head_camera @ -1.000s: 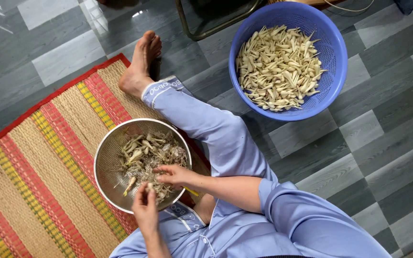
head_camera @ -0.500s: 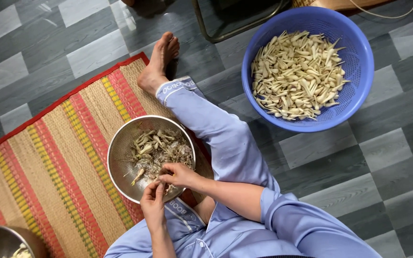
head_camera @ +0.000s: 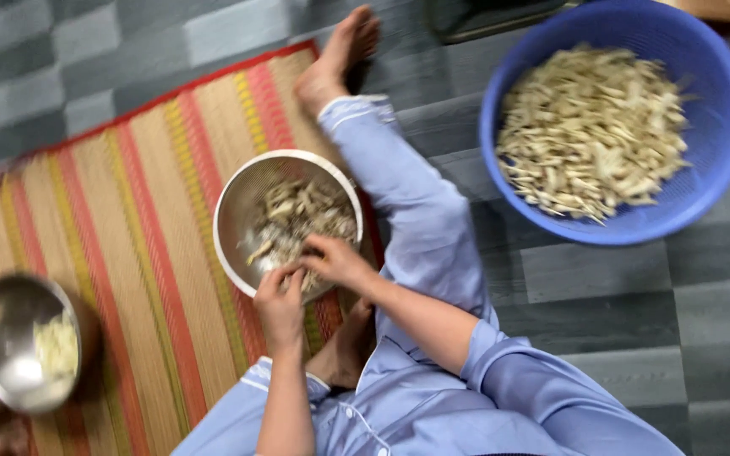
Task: The person trims and peels small white plant-based items by hand and with a small knife, placing the processed pieces into a metal bowl.
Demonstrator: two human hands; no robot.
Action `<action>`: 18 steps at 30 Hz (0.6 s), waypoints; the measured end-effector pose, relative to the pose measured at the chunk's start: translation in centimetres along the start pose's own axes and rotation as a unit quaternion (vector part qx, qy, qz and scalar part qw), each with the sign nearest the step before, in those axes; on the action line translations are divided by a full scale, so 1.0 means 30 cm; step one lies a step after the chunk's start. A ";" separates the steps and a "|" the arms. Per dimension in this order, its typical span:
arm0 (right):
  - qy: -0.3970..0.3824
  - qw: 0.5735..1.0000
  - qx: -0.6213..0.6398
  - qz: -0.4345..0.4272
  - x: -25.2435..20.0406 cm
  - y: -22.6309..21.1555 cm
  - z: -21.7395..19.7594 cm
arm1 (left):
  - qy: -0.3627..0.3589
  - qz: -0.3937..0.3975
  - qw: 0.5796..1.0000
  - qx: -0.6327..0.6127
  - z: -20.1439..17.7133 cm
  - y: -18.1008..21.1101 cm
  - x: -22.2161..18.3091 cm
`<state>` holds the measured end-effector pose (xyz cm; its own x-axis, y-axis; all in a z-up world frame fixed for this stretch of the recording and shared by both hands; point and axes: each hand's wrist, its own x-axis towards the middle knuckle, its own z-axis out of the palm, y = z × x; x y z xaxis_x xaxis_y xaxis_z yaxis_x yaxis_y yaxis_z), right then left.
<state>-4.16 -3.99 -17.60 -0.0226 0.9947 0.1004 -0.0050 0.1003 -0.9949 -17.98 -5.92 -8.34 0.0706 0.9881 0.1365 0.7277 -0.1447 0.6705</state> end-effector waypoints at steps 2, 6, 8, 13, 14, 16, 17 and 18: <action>-0.025 1.000 -0.004 -0.003 -0.006 0.011 -0.004 | 0.006 0.025 0.999 0.047 0.009 -0.041 -0.007; -0.030 1.000 0.000 0.001 0.015 0.030 -0.013 | -0.031 0.086 0.994 0.051 0.081 -0.181 0.004; -0.036 0.999 0.027 0.016 0.005 0.069 -0.013 | -0.025 0.058 0.997 0.050 0.103 -0.204 0.004; -0.050 0.995 0.062 0.060 -0.033 0.137 -0.025 | -0.008 -0.003 0.998 0.062 0.113 -0.194 -0.017; -0.048 0.997 0.039 0.056 -0.043 0.107 -0.037 | 0.013 0.010 0.998 0.054 0.129 -0.202 -0.022; -0.062 0.997 0.023 0.044 -0.046 0.036 -0.038 | 0.049 0.016 0.997 0.055 0.126 -0.197 -0.031; -0.051 0.998 -0.014 0.042 -0.055 0.001 -0.044 | 0.050 0.011 0.998 0.041 0.125 -0.178 -0.041; -0.039 0.997 -0.050 0.040 -0.061 -0.033 -0.054 | 0.052 0.006 0.998 0.027 0.127 -0.157 -0.047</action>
<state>-2.49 -5.87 -16.80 -0.0963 0.9952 0.0176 0.0991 0.0272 -0.9947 -18.91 -6.42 -14.46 0.0100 0.9752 0.2213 0.7638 -0.1503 0.6278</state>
